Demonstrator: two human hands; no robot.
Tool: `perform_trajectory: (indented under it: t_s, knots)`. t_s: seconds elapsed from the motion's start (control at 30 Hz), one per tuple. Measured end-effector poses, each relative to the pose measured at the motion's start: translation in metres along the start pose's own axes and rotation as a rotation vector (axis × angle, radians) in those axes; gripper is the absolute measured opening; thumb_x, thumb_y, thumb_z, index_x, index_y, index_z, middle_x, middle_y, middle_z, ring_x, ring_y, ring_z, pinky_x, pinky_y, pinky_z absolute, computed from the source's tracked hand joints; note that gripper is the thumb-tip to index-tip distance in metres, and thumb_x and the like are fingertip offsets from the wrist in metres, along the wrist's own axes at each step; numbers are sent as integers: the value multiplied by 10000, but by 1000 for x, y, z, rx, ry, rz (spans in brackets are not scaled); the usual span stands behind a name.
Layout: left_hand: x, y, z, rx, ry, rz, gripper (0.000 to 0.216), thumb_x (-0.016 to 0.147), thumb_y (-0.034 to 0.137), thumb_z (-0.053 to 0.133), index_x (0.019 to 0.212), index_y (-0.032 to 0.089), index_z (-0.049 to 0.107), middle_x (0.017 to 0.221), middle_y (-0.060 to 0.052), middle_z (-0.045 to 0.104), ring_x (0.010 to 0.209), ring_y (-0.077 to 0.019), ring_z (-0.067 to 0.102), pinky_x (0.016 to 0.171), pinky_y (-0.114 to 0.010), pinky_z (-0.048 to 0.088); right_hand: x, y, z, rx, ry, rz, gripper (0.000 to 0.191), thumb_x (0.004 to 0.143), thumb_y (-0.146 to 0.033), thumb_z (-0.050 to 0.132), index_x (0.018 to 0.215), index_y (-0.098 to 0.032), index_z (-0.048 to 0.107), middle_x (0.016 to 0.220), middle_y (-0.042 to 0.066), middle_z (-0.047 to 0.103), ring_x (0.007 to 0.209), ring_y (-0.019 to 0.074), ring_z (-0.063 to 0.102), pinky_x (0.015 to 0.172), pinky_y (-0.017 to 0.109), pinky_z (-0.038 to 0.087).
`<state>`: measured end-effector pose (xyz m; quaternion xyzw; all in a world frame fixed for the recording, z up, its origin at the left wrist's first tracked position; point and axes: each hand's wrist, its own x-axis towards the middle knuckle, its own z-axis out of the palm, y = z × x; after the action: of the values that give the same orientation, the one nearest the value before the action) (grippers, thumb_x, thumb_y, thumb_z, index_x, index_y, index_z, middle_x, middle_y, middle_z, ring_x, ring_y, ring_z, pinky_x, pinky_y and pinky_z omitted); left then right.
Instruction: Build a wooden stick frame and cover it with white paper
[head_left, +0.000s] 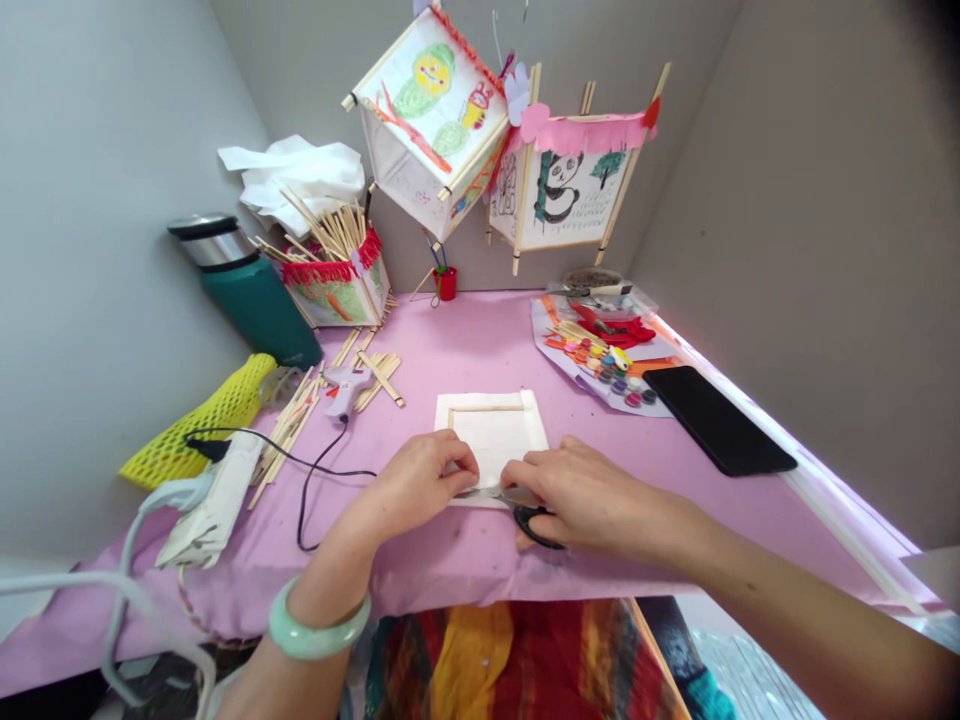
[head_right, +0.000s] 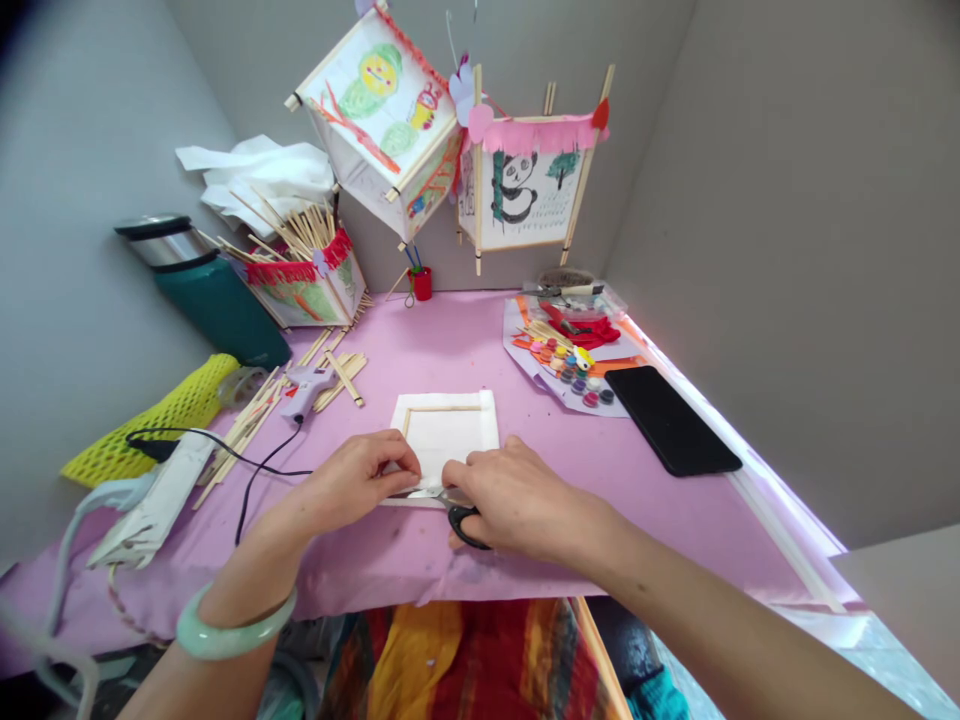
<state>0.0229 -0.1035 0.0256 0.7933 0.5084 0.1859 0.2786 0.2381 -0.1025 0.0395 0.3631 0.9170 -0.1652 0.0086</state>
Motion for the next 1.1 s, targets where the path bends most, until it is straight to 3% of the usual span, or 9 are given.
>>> perform_trajectory:
  t_s: [0.23,0.6,0.73,1.1]
  knots:
    - [0,0,-2,-7,7,-4,129,758,166,555,727,195,676,756,14,600,680,-107,515,626,-226,361,2,3,3,-10,11,2,105,763,-257,622,859,-233,588,736,-13,683,696,180,595,650,288,263]
    - [7,-5,-6,-170,-118,-59,117,762,238,539,746,173,634,658,32,538,585,-89,459,542,-202,351,7,-6,-3,-23,-6,12,167,766,-309,616,910,-223,606,823,33,657,744,197,586,676,303,281]
    - [8,-7,-5,-196,-131,-66,120,764,252,543,747,171,629,642,34,531,573,-86,440,530,-199,341,12,-7,1,-36,7,-4,217,774,-318,607,973,-232,609,845,37,670,767,205,600,680,306,286]
    - [10,-8,-7,-215,-130,-81,125,758,273,549,741,175,624,659,31,543,594,-94,450,541,-209,338,13,-8,2,-51,27,1,130,769,-283,607,894,-246,617,791,17,706,760,209,630,634,292,278]
